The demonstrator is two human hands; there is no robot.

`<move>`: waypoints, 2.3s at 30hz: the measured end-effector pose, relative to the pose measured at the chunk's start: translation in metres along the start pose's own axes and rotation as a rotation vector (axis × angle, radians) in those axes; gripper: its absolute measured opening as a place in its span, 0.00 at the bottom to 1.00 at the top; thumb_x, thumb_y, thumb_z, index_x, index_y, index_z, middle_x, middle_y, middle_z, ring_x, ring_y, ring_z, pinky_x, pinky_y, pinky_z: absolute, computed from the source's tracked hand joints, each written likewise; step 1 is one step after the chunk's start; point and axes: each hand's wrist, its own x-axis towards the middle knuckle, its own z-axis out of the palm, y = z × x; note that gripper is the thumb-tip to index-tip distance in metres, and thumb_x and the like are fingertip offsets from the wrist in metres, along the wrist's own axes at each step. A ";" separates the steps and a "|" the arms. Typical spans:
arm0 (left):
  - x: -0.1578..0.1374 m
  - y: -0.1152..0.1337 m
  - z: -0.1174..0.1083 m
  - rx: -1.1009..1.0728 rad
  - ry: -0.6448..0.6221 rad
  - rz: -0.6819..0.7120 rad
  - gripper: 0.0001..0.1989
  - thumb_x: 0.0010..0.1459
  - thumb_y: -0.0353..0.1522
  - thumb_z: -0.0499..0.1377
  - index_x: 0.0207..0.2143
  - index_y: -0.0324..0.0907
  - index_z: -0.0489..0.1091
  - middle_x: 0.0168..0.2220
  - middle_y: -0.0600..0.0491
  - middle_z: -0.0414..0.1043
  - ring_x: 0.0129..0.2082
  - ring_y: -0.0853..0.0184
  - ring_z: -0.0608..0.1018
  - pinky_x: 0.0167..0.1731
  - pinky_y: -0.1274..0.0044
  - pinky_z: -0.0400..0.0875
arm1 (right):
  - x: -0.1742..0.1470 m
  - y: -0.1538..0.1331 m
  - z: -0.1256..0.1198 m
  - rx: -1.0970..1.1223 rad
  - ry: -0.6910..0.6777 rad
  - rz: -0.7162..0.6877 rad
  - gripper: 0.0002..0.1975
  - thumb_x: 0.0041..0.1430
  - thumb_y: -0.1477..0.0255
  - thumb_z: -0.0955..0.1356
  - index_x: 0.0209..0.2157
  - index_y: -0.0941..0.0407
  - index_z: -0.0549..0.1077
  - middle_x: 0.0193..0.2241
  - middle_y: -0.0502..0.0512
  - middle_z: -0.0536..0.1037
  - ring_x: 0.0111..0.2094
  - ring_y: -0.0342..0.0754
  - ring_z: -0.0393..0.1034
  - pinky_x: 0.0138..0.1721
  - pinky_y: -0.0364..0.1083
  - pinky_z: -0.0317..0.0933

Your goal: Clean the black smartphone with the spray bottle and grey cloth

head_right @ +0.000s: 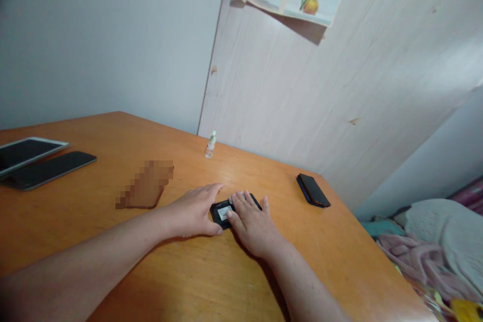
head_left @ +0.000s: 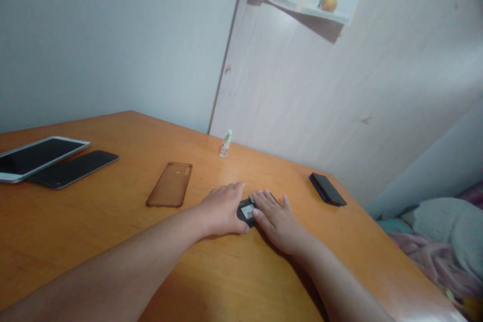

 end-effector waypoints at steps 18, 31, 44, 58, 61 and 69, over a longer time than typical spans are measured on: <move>0.000 -0.001 0.000 -0.008 -0.012 -0.010 0.39 0.44 0.45 0.63 0.58 0.43 0.56 0.58 0.41 0.67 0.57 0.49 0.71 0.53 0.65 0.67 | -0.002 -0.015 0.001 0.034 -0.056 -0.132 0.31 0.69 0.50 0.48 0.69 0.46 0.48 0.70 0.49 0.46 0.70 0.60 0.31 0.63 0.71 0.20; 0.001 -0.003 0.000 -0.009 -0.017 -0.004 0.46 0.44 0.48 0.63 0.63 0.42 0.52 0.61 0.40 0.65 0.58 0.49 0.71 0.54 0.65 0.67 | -0.005 -0.013 -0.001 0.043 -0.084 -0.161 0.31 0.69 0.50 0.49 0.69 0.45 0.48 0.70 0.50 0.47 0.70 0.59 0.33 0.64 0.71 0.22; 0.001 0.001 -0.004 0.026 -0.029 0.005 0.41 0.42 0.50 0.65 0.56 0.43 0.61 0.56 0.42 0.68 0.55 0.49 0.72 0.52 0.65 0.67 | -0.019 -0.001 -0.005 0.011 -0.110 -0.031 0.34 0.68 0.48 0.49 0.69 0.46 0.47 0.70 0.49 0.44 0.70 0.59 0.31 0.64 0.72 0.24; 0.001 -0.001 -0.010 0.080 -0.072 0.052 0.27 0.43 0.52 0.64 0.43 0.48 0.74 0.41 0.49 0.70 0.41 0.56 0.75 0.38 0.71 0.69 | -0.032 0.010 -0.019 -0.031 -0.124 0.108 0.36 0.67 0.49 0.54 0.69 0.55 0.48 0.69 0.61 0.46 0.70 0.63 0.33 0.63 0.72 0.22; 0.001 0.000 -0.009 0.084 -0.065 0.039 0.27 0.42 0.52 0.64 0.42 0.48 0.74 0.41 0.49 0.70 0.40 0.56 0.75 0.37 0.71 0.69 | -0.037 0.005 -0.021 -0.030 -0.133 0.077 0.38 0.67 0.50 0.55 0.69 0.58 0.47 0.69 0.63 0.46 0.70 0.62 0.33 0.64 0.70 0.23; 0.000 0.000 -0.008 0.061 -0.052 0.019 0.25 0.42 0.49 0.66 0.41 0.46 0.74 0.41 0.50 0.70 0.40 0.58 0.75 0.36 0.73 0.68 | -0.036 0.005 -0.021 -0.023 -0.142 0.053 0.34 0.68 0.55 0.55 0.69 0.58 0.51 0.69 0.64 0.49 0.69 0.60 0.40 0.66 0.67 0.26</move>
